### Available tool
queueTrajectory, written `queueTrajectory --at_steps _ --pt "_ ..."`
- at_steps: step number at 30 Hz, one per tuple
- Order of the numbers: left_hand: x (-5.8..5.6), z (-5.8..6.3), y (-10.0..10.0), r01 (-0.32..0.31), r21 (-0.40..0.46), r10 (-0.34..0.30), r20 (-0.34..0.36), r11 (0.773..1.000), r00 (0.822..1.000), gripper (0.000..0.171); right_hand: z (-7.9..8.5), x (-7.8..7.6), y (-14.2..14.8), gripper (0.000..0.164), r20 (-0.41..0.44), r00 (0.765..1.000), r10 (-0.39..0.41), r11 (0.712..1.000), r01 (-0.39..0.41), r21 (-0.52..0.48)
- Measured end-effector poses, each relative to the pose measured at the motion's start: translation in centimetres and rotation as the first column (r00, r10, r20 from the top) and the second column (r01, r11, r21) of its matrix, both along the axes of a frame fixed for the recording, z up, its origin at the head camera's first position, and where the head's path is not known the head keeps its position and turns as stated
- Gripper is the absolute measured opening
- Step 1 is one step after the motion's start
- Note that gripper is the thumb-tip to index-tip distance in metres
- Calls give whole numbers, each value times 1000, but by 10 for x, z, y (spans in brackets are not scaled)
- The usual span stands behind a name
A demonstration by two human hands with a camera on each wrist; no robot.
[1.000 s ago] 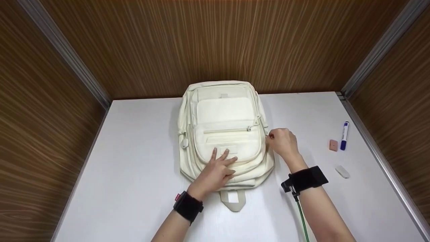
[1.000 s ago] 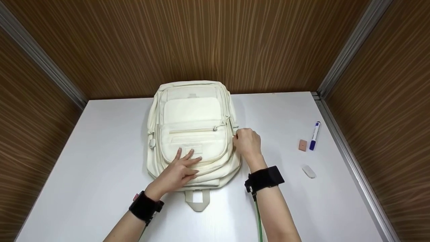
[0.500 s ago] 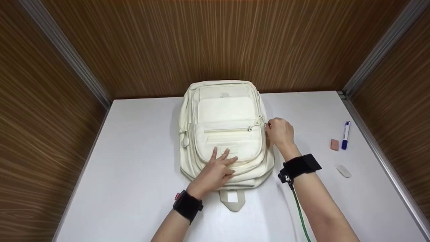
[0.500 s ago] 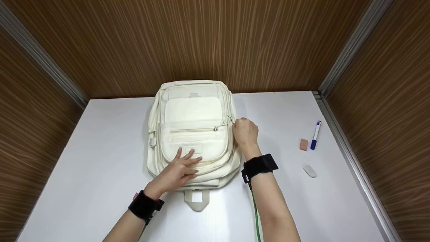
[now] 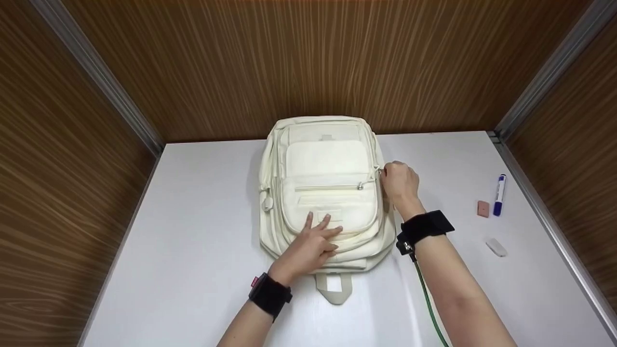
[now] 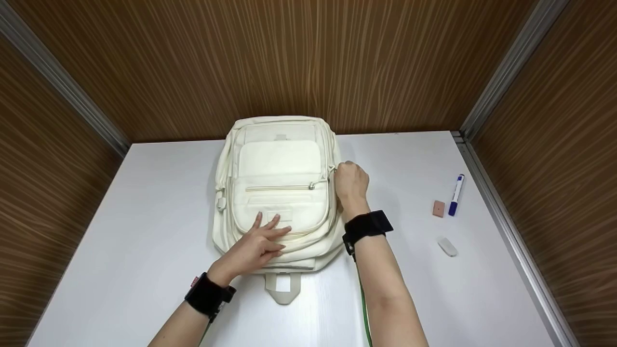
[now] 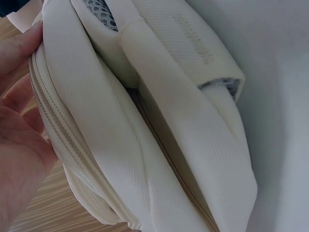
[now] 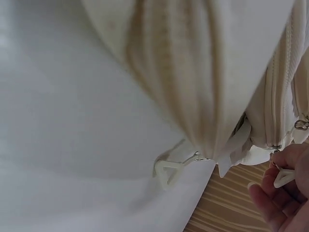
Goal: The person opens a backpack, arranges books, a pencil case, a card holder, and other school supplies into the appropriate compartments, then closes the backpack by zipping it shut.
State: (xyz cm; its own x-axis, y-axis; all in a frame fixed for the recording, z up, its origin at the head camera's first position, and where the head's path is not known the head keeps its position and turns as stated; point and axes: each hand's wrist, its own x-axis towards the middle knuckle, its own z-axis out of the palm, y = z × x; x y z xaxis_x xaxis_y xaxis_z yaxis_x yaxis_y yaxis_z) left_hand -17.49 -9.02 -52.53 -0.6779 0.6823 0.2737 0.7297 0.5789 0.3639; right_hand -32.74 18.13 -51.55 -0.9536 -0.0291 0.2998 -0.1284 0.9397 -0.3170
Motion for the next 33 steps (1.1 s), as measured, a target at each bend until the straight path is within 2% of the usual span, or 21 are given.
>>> queueTrajectory --at_steps 7,10,14,17,20,23,27,30,33 --pt "1 0 -1 -4 -5 4 0 1000 1000 6 3 1 1 13 36 999 25 1000 -25 -1" --pt "-1 1 -4 -6 -15 6 -1 1000 1000 11 3 2 0 23 32 997 68 997 -67 -32" --pt "-7 6 -8 -41 7 41 -21 999 999 31 2 4 -2 40 29 992 125 988 -121 -98" --pt "-16 7 -14 -108 21 109 -56 994 992 48 0 5 -4 44 48 987 155 978 -146 -150" --pt "-26 6 -19 -200 -17 199 -56 980 978 64 -2 6 -5 43 60 983 171 973 -159 -170" --pt "-31 7 -23 -269 -113 269 -12 957 963 80 -4 8 -5 40 54 982 181 969 -168 -179" --pt "-33 10 -22 -282 -213 292 15 935 956 92 -4 9 -4 33 20 982 185 963 -178 -202" --pt "-34 11 -20 -285 -229 293 -1 931 956 92 -3 10 -4 29 7 984 180 958 -173 -230" --pt "-34 11 -19 -293 -231 299 -8 928 954 91 -3 11 -2 23 37 982 187 956 -173 -237"
